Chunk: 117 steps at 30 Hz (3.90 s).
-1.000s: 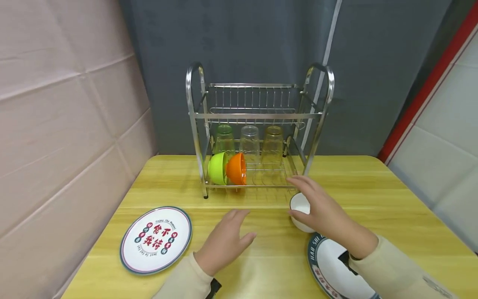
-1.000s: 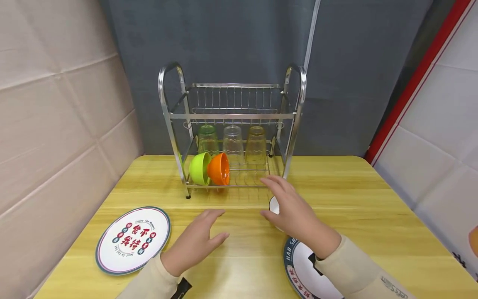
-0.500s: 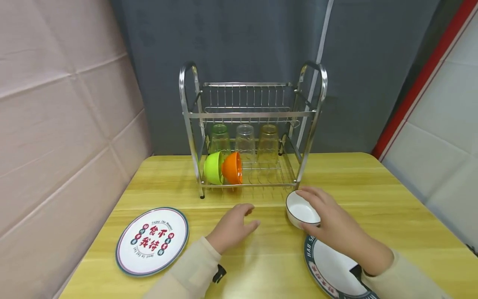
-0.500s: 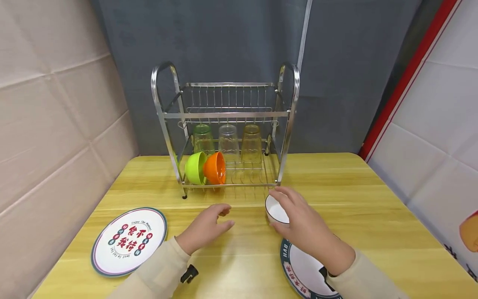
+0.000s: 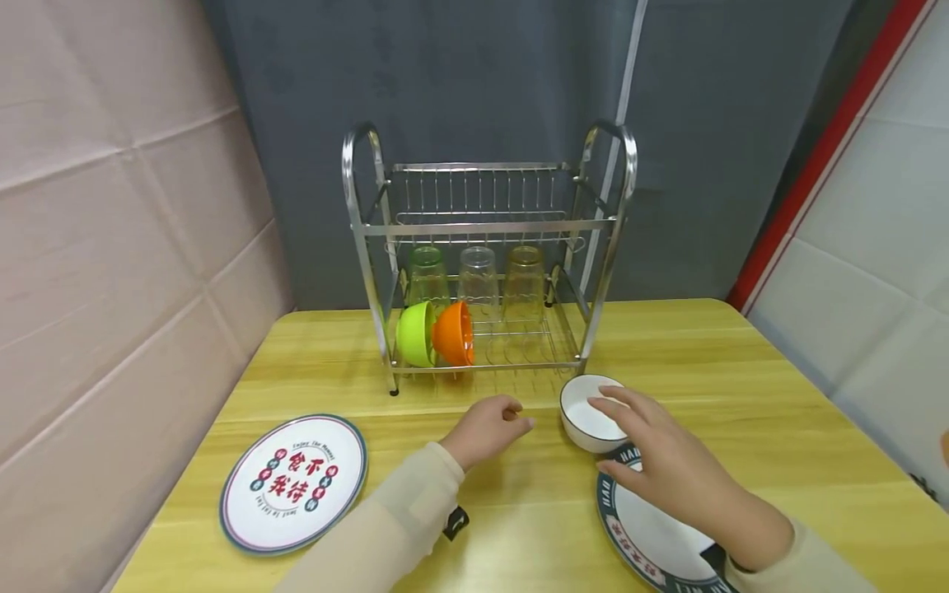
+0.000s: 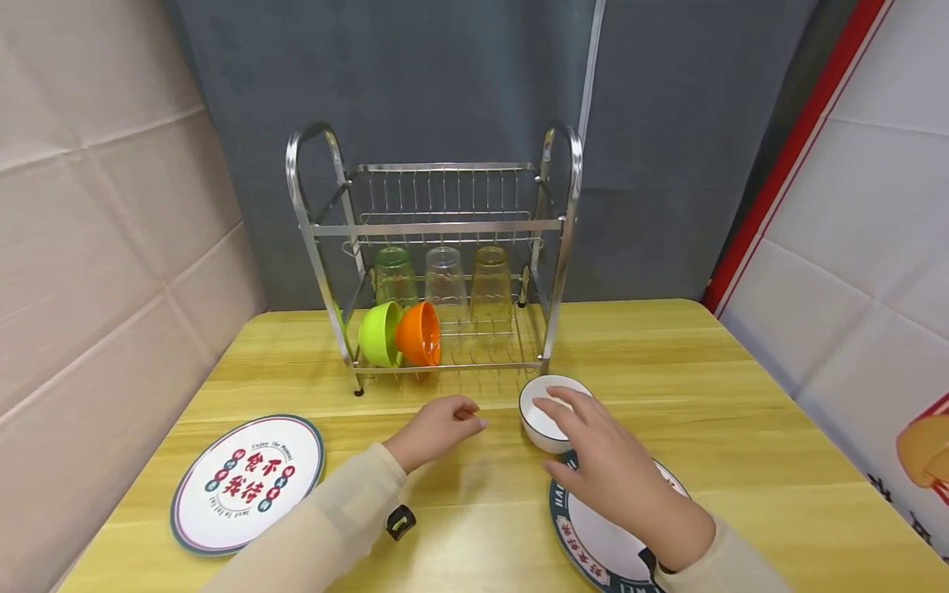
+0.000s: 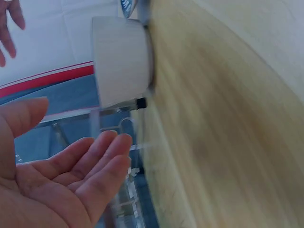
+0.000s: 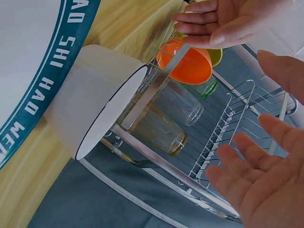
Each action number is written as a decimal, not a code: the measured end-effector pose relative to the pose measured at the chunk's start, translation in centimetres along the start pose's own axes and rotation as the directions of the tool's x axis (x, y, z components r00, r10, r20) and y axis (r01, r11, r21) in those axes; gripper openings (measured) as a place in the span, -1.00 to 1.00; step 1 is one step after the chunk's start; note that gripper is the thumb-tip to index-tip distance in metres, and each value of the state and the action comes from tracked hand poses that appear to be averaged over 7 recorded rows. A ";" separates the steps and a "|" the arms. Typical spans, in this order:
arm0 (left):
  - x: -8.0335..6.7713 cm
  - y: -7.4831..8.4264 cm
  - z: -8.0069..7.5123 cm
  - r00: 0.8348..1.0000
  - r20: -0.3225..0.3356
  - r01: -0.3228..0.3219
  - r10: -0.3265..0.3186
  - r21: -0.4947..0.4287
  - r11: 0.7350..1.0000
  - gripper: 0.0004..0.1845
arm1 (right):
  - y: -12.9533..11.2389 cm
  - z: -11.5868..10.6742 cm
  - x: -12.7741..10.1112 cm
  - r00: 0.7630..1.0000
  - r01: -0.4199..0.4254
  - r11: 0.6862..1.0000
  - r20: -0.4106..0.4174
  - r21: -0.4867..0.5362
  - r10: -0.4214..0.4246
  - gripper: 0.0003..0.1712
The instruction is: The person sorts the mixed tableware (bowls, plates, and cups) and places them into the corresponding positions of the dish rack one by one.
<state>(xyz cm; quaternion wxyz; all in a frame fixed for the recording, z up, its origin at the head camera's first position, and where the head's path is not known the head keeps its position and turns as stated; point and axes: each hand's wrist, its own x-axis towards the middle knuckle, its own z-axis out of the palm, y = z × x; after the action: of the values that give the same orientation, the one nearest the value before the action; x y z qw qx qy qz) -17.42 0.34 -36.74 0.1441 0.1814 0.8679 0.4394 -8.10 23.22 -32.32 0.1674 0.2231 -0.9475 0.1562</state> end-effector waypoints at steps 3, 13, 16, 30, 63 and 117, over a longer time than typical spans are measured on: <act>1.0 0.2 0.8 1.000 0.005 0.014 -0.014 0.007 1.000 -0.49 | 0.1 -0.1 -0.4 1.000 -0.022 1.000 0.007 -0.002 0.022 -0.16; 2.9 0.7 2.3 0.998 0.004 0.056 -0.056 0.020 0.998 -0.55 | 0.3 -0.1 -1.5 0.994 -0.051 0.998 0.091 -0.048 0.055 -0.19; 3.2 0.7 2.5 0.998 0.001 0.063 -0.063 0.025 0.998 -0.58 | 0.4 0.1 -1.8 0.990 -0.055 0.996 0.129 -0.066 0.063 -0.21; 5.4 0.9 4.1 0.993 -0.005 0.121 -0.120 0.061 0.991 -0.55 | 0.6 0.2 -2.8 0.976 -0.136 0.990 0.168 -0.030 0.139 -0.25; 7.0 1.9 6.2 0.953 -0.065 0.290 -0.297 -0.100 0.952 -0.78 | 1.2 0.9 -3.6 0.979 -0.136 0.991 0.152 -0.014 0.137 -0.25; 3.3 -1.1 1.9 0.964 -0.070 0.251 -0.258 -0.093 0.964 -0.78 | 0.3 1.9 -2.8 0.969 -0.148 0.989 0.203 0.032 0.138 -0.26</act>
<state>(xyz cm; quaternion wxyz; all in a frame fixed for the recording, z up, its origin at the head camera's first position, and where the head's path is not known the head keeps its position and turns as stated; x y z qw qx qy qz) -19.74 2.55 -39.05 0.1714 0.0443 0.8701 0.4600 -6.38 23.83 -35.19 0.0545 0.1726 -0.9692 0.1668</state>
